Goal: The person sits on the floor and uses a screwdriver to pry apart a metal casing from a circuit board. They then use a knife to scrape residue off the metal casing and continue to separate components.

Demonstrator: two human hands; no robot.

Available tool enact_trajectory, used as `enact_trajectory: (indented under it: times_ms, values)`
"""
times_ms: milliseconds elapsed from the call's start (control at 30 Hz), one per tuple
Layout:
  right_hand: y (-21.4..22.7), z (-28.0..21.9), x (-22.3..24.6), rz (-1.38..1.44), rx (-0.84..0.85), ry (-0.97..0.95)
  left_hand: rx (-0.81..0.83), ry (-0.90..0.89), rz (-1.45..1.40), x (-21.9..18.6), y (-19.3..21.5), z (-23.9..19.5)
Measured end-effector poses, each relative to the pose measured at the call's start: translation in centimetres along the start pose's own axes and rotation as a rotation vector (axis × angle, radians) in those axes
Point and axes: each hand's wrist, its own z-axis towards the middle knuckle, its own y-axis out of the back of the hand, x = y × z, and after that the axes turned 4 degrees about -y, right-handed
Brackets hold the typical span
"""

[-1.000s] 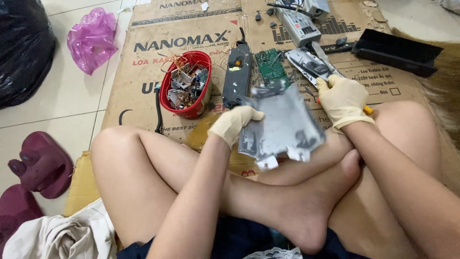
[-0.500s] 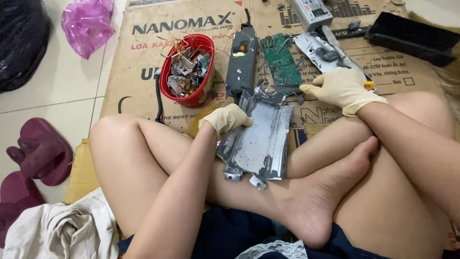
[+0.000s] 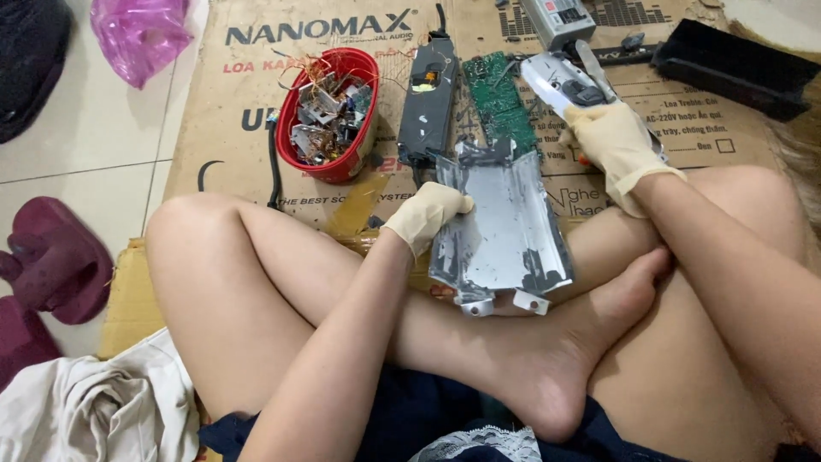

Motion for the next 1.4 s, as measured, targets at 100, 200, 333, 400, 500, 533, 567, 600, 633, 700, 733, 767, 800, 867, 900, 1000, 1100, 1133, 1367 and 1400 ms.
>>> enact_trajectory:
  times_ms: [100, 200, 333, 400, 500, 533, 567, 600, 633, 700, 733, 767, 800, 867, 900, 1000, 1100, 1133, 1367, 1400]
  values:
    - [0.0, 0.3, 0.3, -0.05, 0.079, -0.072, 0.068, 0.061, -0.019, 1.1, -0.6, 1.5]
    - [-3.7, 3.6, -2.6, 0.019, 0.299, -0.168, 0.064, 0.127, -0.165, -0.3, 0.5, -1.2]
    - [-4.4, 3.9, -2.7, -0.073, 0.358, -0.159, 0.092, 0.116, -0.207, -1.1, 0.2, -2.2]
    - [-3.7, 3.4, -2.5, -0.159, 0.338, -0.151, 0.088, 0.094, -0.142, -0.6, -0.8, -1.2]
    - [-3.5, 3.9, -2.7, -0.083, 0.203, -0.105, 0.036, 0.11, 0.003, -0.6, -0.9, -1.3]
    - [-4.1, 4.4, -3.2, -0.026, 0.197, -0.135, 0.096, 0.018, 0.197, -0.8, -0.8, -1.1]
    - [-4.5, 5.0, -3.6, 0.032, 0.19, -0.165, 0.156, -0.075, 0.392, -1.0, -0.8, -0.9]
    - [-4.5, 4.9, -3.8, 0.033, 0.189, -0.163, 0.154, -0.076, 0.392, -1.5, -0.1, -1.3]
    - [-4.3, 4.8, -3.9, 0.232, 0.233, -0.198, 0.172, -0.092, 0.408, -2.0, 0.6, -1.7]
    - [-2.8, 3.7, -2.7, 0.441, 0.269, -0.228, 0.184, -0.115, 0.432, -4.2, 1.8, -3.4]
    - [-1.6, 2.5, -1.3, 0.463, 0.355, -0.164, 0.207, -0.146, 0.579, -5.6, 2.3, -4.7]
    - [-0.5, 1.2, 0.1, 0.483, 0.44, -0.098, 0.229, -0.177, 0.726, -6.9, 2.8, -6.0]
    - [0.0, 0.8, 0.1, 0.488, 0.439, -0.093, 0.223, -0.178, 0.729, -7.5, 3.5, -6.4]
    - [1.1, 0.0, -0.1, 0.651, 0.654, -0.055, 0.153, -0.296, 0.983, -8.9, 4.5, -7.2]
    - [1.5, -0.1, 0.0, 0.657, 0.649, -0.055, 0.152, -0.299, 0.99, -9.0, 4.6, -6.7]
    - [2.5, -0.2, 0.3, 0.717, 0.668, 0.018, 0.139, -0.331, 1.054, -9.5, 4.9, -6.5]
    - [2.8, -0.2, 0.2, 0.697, 0.661, 0.045, 0.145, -0.273, 0.987, -9.5, 4.9, -8.8]
    - [2.9, -0.5, 0.3, 0.663, 0.704, 0.043, 0.153, -0.299, 0.989, -9.1, 4.6, -9.3]
    - [0.5, 1.4, -1.0, 0.446, 0.965, 0.034, 0.158, -0.325, 0.863, -8.3, 5.2, -5.2]
    - [0.3, 1.8, -1.5, 0.448, 0.964, 0.032, 0.16, -0.326, 0.865, -8.9, 5.3, -4.2]
